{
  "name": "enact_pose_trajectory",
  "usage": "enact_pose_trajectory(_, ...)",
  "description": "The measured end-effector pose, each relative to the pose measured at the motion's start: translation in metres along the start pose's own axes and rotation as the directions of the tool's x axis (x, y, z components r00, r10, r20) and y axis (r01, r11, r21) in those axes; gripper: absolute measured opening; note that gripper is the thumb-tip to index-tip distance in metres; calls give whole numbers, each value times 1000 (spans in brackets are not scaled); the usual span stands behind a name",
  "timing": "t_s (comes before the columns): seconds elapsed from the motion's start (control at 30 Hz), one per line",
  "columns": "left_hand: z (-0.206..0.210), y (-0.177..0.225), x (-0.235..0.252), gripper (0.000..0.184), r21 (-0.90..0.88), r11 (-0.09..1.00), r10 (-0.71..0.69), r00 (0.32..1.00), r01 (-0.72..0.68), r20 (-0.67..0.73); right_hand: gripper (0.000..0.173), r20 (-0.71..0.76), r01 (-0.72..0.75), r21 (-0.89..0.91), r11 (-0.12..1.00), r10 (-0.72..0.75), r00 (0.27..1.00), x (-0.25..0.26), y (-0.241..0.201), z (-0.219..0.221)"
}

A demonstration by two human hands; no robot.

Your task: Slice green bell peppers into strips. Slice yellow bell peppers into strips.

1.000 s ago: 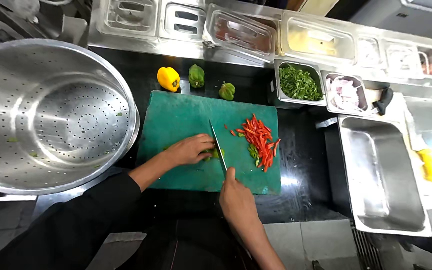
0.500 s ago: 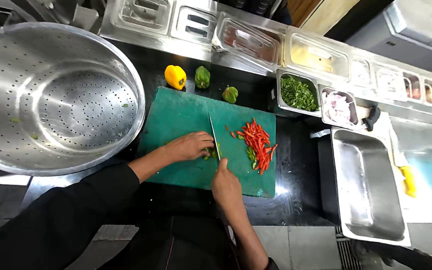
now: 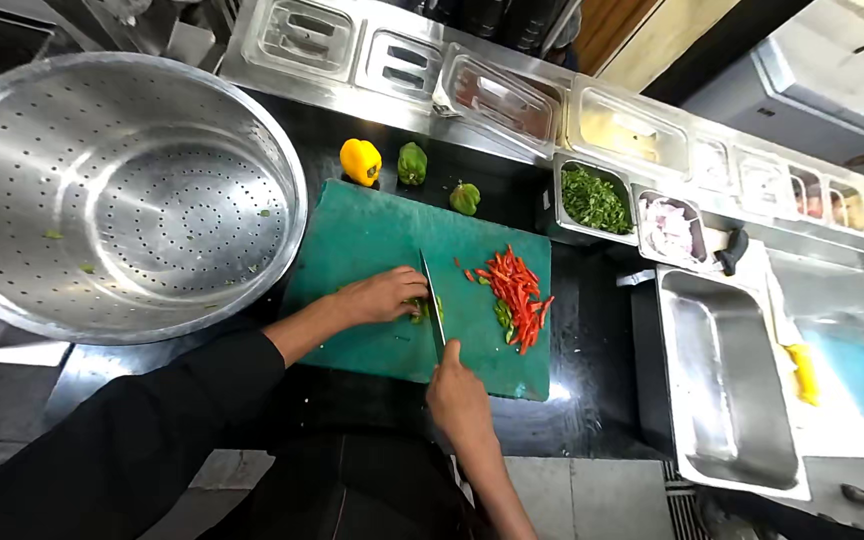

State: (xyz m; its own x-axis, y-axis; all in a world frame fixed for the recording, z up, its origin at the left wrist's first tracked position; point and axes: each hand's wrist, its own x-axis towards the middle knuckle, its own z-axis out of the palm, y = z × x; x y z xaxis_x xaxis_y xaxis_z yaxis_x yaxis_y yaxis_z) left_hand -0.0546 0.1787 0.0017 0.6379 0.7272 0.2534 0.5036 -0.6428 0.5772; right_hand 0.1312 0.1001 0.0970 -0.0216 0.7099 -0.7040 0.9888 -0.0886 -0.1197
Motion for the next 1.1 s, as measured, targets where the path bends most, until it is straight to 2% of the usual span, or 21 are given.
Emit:
enact_pose_trajectory(0.13, 0, -2, -2, 20, 1, 1000, 15, 999, -15, -35, 38, -68, 11, 13, 1000, -11, 998, 13, -9, 2)
enact_pose_trajectory(0.27, 0, -3, -3, 17, -12, 1000, 16, 999, -16, -47, 38, -14, 3, -17, 1000, -3, 1000, -9, -5, -3)
enact_pose_trajectory(0.43, 3, -2, -5, 18, 55, 998, 13, 998, -10, -55, 40, -58, 7, 17, 1000, -6, 998, 10, -11, 8)
enact_pose_trajectory(0.57, 6, -1, -9, 17, 67, 998, -4, 996, 10, -93, 38, 1, 17, -12, 1000, -17, 1000, -19, -5, -2)
enact_pose_trajectory(0.63, 8, -1, -11, 16, 60, 998, -4, 994, 10, -107, 37, 20, -8, -5, 1000, 8, 1000, -13, -8, 4)
enact_pose_trajectory(0.77, 9, -2, -13, 15, 53, 999, 11, 993, -5, -120, 40, -54, 2, 13, 1000, -2, 999, 2, -15, 10)
enact_pose_trajectory(0.87, 5, -1, -13, 16, 30, 1000, 0, 993, 3, -116, 38, 6, 8, -29, 1000, -7, 1000, -20, -11, -2)
enact_pose_trajectory(0.93, 8, -2, -15, 16, 30, 1000, 4, 992, 0, -128, 37, 26, 5, -23, 1000, -4, 1000, -17, -11, 3)
enact_pose_trajectory(1.03, 11, -5, -17, 16, 54, 998, 31, 989, -24, -147, 39, -38, 23, 30, 999, -22, 999, 8, -16, 14)
enact_pose_trajectory(1.1, 9, -3, -19, 17, 53, 999, 22, 991, -15, -135, 38, -62, 45, 42, 998, -42, 997, 6, -16, 10)
